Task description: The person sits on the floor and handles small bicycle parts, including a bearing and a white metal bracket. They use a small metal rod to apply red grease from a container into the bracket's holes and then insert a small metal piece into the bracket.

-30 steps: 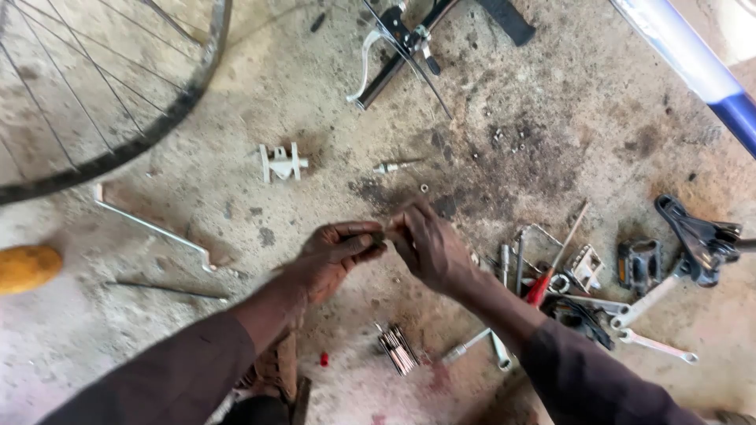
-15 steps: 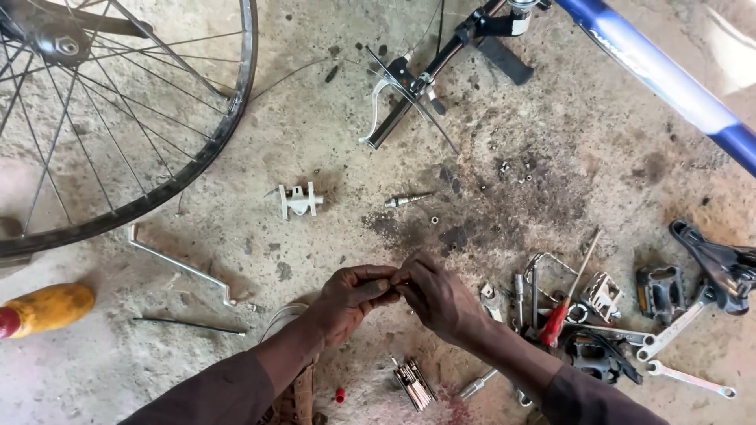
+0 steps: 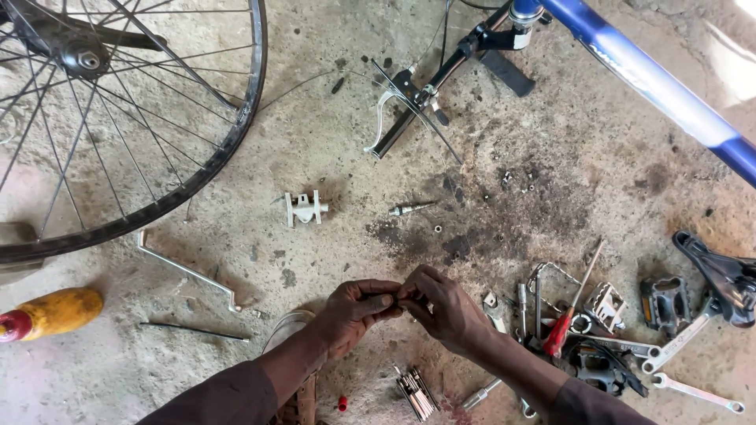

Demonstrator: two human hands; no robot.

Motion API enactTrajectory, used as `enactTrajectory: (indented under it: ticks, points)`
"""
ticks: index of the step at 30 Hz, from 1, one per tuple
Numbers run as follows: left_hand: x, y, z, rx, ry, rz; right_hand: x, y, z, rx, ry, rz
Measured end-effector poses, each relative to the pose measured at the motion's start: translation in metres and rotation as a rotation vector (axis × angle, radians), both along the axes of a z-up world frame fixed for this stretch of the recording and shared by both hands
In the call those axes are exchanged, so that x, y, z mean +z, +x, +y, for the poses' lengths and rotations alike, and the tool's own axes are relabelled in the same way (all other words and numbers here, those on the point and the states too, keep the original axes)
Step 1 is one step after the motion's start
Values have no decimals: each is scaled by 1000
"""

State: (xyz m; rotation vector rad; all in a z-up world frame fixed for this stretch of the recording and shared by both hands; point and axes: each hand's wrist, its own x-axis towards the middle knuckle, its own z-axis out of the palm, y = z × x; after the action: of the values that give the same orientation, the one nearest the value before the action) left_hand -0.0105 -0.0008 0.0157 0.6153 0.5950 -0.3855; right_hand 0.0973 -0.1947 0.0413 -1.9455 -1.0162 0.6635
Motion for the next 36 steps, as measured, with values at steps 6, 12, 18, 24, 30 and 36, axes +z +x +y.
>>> enactTrajectory:
  ticks: [6,12,18,24,30,36]
  points:
    - [-2,-1,1,-13,19,-26,11,1,6,8,88,106]
    - [4,4,3,-61,182,84,-29,-9,7,-19,239,20]
    - [3,6,1,-47,217,208,-42,-11,6,-20,243,27]
    - [18,12,0,-32,268,360,-43,12,-6,-150,11,-83]
    - [-1,-8,-7,-55,267,346,-67,36,-37,-318,-241,-234]
    - [13,-14,-23,-288,330,339,-58,37,-36,-349,-283,-205]
